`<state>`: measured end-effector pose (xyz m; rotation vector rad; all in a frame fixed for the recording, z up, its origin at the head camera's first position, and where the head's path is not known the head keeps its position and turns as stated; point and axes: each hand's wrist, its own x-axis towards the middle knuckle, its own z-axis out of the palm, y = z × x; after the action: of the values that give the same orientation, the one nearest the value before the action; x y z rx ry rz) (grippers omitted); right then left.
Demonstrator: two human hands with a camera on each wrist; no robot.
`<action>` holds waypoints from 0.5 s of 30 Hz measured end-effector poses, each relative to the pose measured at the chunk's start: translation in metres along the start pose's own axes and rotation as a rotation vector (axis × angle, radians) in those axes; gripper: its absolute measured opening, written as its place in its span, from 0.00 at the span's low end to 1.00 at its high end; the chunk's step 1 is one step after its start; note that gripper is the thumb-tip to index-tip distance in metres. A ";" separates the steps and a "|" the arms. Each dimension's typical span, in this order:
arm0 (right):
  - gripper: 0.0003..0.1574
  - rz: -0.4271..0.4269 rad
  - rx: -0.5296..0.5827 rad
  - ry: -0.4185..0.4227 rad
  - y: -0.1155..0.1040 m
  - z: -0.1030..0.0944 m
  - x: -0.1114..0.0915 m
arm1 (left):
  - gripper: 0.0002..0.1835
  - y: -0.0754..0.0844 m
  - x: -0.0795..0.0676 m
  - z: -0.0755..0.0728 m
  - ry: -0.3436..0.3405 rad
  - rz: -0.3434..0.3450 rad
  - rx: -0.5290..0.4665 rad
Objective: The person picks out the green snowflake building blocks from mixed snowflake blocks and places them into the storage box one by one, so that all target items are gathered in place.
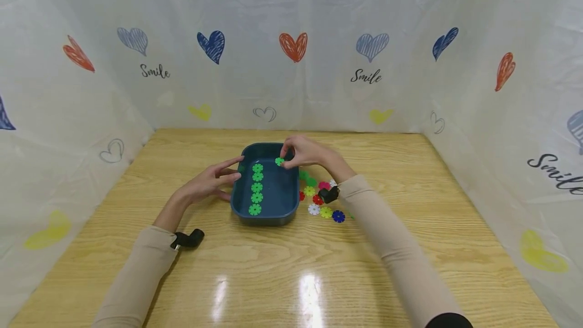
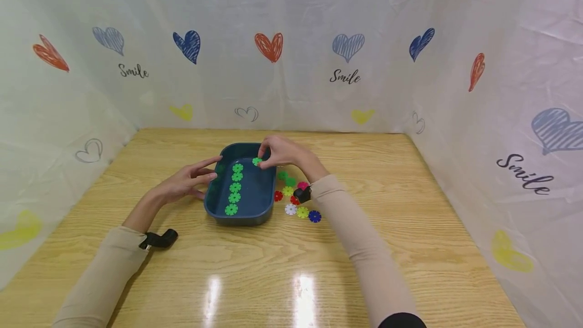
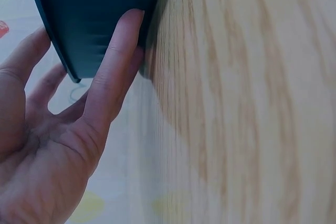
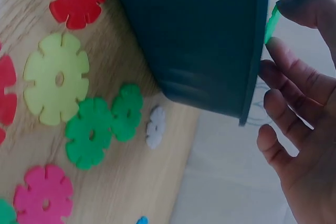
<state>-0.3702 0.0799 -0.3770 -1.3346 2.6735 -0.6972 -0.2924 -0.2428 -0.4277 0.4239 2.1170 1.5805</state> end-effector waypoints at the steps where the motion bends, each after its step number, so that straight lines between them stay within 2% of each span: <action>1: 0.16 0.002 -0.002 -0.005 0.000 0.002 0.002 | 0.35 0.000 0.000 0.000 -0.002 0.003 0.003; 9: 0.17 0.043 -0.036 -0.014 0.001 0.016 0.014 | 0.35 0.000 0.001 0.001 -0.002 0.004 -0.003; 15: 0.18 0.107 -0.133 -0.008 -0.003 0.021 0.021 | 0.35 0.000 0.001 0.000 -0.006 0.016 0.003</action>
<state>-0.3755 0.0540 -0.3918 -1.2078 2.8044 -0.5101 -0.2933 -0.2425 -0.4282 0.4464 2.1165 1.5835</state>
